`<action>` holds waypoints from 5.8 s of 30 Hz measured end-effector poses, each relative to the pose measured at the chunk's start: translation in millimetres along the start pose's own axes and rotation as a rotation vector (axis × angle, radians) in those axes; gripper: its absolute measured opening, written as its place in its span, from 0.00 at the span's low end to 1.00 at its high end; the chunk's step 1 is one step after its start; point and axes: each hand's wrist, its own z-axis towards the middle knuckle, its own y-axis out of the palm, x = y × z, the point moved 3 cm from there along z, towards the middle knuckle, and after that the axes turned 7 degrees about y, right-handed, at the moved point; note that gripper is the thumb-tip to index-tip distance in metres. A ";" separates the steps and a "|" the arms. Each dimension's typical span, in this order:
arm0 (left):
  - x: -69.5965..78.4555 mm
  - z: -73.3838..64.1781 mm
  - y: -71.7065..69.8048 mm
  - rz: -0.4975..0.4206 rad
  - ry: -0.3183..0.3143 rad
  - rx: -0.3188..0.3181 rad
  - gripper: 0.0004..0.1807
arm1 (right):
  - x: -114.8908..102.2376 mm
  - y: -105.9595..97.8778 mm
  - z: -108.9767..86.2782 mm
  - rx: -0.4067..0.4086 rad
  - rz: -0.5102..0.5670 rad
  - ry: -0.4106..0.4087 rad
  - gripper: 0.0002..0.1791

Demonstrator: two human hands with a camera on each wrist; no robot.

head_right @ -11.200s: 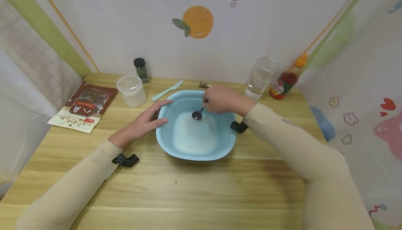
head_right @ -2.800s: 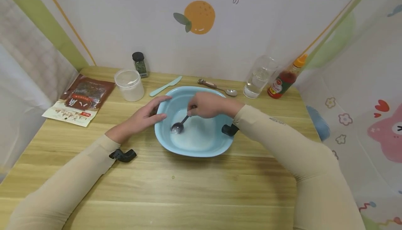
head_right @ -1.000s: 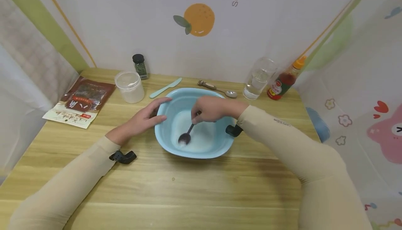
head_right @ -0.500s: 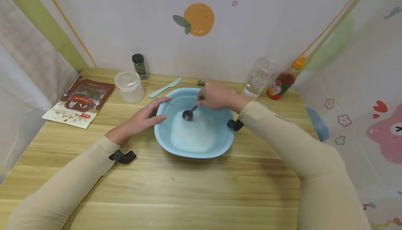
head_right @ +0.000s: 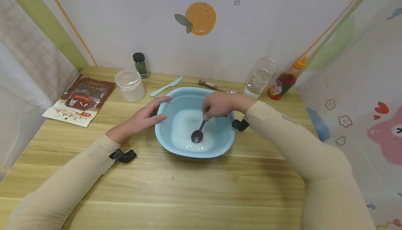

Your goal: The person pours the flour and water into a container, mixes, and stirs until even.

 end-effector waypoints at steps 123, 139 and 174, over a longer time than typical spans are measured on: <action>-0.6 1.4 0.7 -0.033 0.018 -0.005 0.36 | -11.9 -14.4 4.9 0.321 -0.225 0.012 0.11; -1.5 2.4 -1.5 -0.009 -0.003 -0.008 0.36 | 4.4 -14.8 -26.2 0.110 -0.297 0.099 0.11; -2.4 1.5 1.7 -0.019 0.002 -0.004 0.36 | -7.8 -3.0 5.7 0.236 0.066 0.210 0.15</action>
